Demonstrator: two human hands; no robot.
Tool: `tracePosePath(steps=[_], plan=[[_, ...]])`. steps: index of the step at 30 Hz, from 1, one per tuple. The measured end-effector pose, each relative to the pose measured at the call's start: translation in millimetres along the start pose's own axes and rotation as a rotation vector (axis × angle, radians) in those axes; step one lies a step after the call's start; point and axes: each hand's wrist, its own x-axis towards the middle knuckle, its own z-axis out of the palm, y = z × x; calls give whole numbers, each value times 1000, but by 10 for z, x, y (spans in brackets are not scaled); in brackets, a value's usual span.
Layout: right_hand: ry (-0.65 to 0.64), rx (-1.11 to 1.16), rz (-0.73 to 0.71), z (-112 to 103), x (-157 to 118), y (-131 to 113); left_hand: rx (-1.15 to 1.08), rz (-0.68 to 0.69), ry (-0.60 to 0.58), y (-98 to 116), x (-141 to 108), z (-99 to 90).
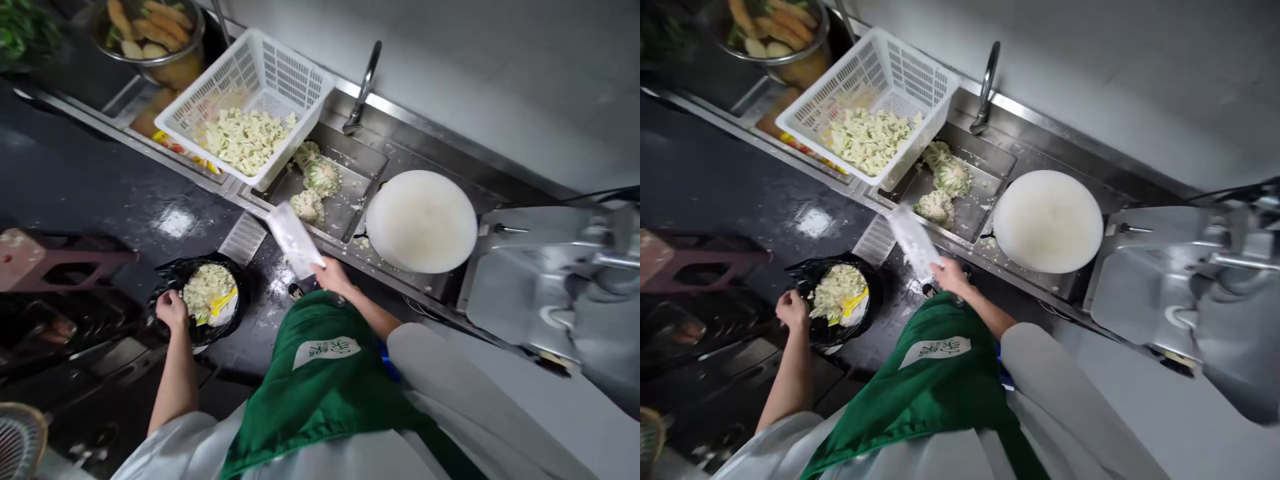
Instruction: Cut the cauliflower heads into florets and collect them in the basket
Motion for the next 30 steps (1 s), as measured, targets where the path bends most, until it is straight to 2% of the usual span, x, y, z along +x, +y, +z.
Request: tracePosePath(steps=[2, 4, 6, 8, 9, 11, 13, 15, 16, 17, 18, 20, 23, 26, 30], plan=[[171, 36, 39, -733, -70, 195, -52, -33, -67, 195, -69, 398], [526, 167, 66, -1449, -215, 439, -146, 50, -218, 557, -225, 798], [816, 308, 89, -2071, -390, 717, -243, 196, -356, 1050, -434, 1132], [1016, 413, 110, -2557, -539, 992, -302, 388, -437, 1642, -699, 1394], [1077, 448, 121, -2746, -588, 1115, -316, 497, -478, 1962, -864, 1511], [1114, 515, 118, -3019, -616, 1310, -338, 722, -615, 2612, -1287, 1761], [1118, 564, 102, -3170, -548, 1424, -333, 980, -871, 3198, -1828, 2064], [1111, 587, 82, -3226, -411, 1467, -249, 1239, -1111, 3636, -2409, 2410], [1099, 592, 75, -3228, -332, 1468, -173, 1339, -1208, 3785, -2674, 2583], [1079, 598, 73, -3217, -255, 1462, -103, 1384, -1267, 3889, -2901, 2745], [1057, 605, 77, -3199, -187, 1451, -62, 1372, -1312, 3951, -3078, 2891], [1021, 616, 97, -3157, -89, 1429, -102, 1160, -1374, 3977, -3264, 3116], [995, 602, 114, -3125, -47, 1415, -244, 750, -1373, 3892, -3174, 3263], [979, 581, 113, -3134, -63, 1417, -365, 519, -1336, 3803, -2845, 3195], [1000, 542, 136, -3143, -48, 1385, -652, 199, -1238, 3774, -2333, 2925]])
